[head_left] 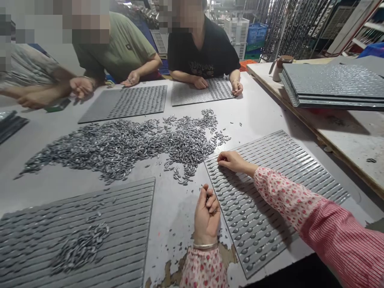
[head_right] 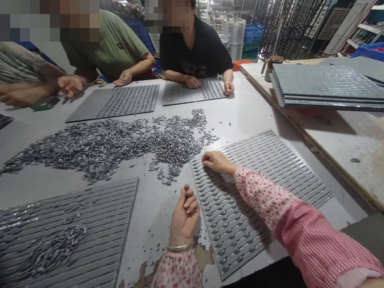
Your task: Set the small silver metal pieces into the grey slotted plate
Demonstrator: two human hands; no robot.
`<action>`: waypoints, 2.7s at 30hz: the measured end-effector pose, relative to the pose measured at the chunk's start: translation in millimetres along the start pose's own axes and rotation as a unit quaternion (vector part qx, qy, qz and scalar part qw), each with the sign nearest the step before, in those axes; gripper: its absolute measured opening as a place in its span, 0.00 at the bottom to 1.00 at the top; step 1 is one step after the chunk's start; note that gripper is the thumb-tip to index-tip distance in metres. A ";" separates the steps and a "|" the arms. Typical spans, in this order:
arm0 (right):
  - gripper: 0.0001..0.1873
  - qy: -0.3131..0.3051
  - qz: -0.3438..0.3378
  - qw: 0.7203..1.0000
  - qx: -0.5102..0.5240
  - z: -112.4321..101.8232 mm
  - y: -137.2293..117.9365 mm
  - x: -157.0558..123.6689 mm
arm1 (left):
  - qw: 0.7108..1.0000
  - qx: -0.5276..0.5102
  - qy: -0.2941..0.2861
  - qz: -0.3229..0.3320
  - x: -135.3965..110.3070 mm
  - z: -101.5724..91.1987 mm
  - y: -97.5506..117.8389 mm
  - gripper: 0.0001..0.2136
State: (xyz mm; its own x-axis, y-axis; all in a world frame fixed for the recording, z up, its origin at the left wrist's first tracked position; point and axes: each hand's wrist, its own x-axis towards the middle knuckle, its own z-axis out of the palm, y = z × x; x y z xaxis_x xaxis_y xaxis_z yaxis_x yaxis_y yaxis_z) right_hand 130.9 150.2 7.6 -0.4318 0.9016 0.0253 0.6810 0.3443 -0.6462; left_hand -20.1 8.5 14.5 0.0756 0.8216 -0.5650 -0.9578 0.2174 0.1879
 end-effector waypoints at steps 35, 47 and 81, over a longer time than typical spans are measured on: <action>0.05 0.126 0.085 0.988 0.021 -5.6 13.8 -22.4 | 0.998 -0.047 -0.029 -0.032 1.3 0.3 4.7 0.12; 0.06 0.138 0.105 0.979 -0.103 5.1 14.8 -19.7 | 0.999 -0.011 -0.031 -0.016 0.1 0.4 -1.1 0.08; 0.09 0.112 0.107 0.980 -0.128 21.0 -7.6 3.9 | 1.000 -0.012 -0.025 0.001 -2.8 -0.7 5.9 0.11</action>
State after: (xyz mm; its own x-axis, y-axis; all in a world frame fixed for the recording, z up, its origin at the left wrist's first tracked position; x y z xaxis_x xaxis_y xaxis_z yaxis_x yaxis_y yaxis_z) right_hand 111.7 145.6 -3.4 -0.1422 0.9851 0.0963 0.8800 0.1704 -0.4433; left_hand -26.2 7.1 16.7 0.0860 0.8472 -0.5242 -0.9643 0.2031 0.1700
